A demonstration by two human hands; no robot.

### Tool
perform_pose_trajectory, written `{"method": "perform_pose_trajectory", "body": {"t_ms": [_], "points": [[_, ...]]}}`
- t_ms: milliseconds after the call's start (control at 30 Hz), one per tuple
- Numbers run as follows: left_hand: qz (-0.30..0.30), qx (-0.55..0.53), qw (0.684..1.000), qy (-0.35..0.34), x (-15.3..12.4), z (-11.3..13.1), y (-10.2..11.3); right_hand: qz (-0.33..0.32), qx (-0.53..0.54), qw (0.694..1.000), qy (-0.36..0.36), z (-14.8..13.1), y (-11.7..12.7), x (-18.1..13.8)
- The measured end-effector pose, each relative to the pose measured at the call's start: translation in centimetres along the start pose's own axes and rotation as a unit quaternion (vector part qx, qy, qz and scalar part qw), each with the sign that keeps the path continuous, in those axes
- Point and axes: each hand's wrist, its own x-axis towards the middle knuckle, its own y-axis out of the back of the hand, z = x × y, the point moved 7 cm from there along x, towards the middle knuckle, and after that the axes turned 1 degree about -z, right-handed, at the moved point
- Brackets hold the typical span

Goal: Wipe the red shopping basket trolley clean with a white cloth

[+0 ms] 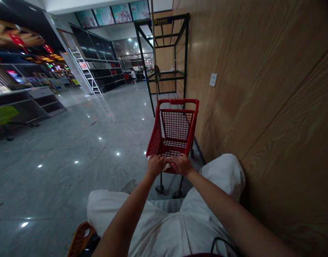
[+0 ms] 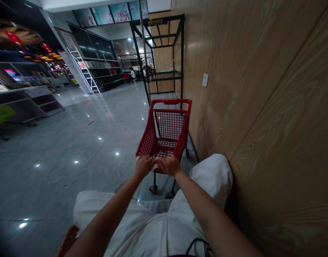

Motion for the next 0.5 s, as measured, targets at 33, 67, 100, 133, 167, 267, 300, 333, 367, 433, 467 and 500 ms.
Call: {"method": "perform_pose_trajectory", "body": {"t_ms": [33,67,100,133,167,267,300,333,367,433,467,500], "points": [[0.022,0.001,1.000,0.012,-0.1,-1.2,0.5,0.003,-0.006,1.000,-0.001,0.0,0.0,0.0],[0.044,0.000,0.999,0.024,-0.3,-2.2,0.9,0.006,-0.013,1.000,-0.004,-0.1,-0.1,0.1],[0.060,-0.002,0.998,0.036,-0.5,-2.8,1.2,0.009,-0.020,1.000,-0.009,-0.1,-0.2,0.1],[0.069,-0.003,0.996,0.049,-0.6,-3.0,1.3,0.014,-0.027,0.999,-0.013,-0.2,-0.3,0.2],[0.073,-0.001,0.995,0.065,-0.7,-2.9,1.2,0.019,-0.031,0.999,-0.015,-0.3,-0.4,0.3],[0.061,0.009,0.993,0.100,-0.5,-0.7,0.4,0.033,-0.033,0.999,-0.017,-0.4,-0.6,0.3],[0.054,0.010,0.994,0.097,-0.3,0.3,0.0,0.035,-0.032,0.999,-0.016,-0.3,-0.6,0.3],[0.049,0.010,0.995,0.088,-0.1,1.3,-0.3,0.037,-0.032,0.999,-0.015,-0.1,-0.5,0.2],[0.044,0.009,0.996,0.073,0.1,2.1,-0.5,0.037,-0.032,0.999,-0.012,0.1,-0.5,0.2],[0.036,0.006,0.999,0.034,0.4,2.7,-0.6,0.037,-0.034,0.999,-0.004,0.5,-0.3,0.0],[0.036,0.006,0.999,0.018,0.5,2.4,-0.5,0.036,-0.036,0.999,0.002,0.6,-0.3,-0.1],[0.040,0.006,0.999,0.009,0.5,1.7,-0.2,0.034,-0.038,0.999,0.007,0.8,-0.2,-0.2]]}}
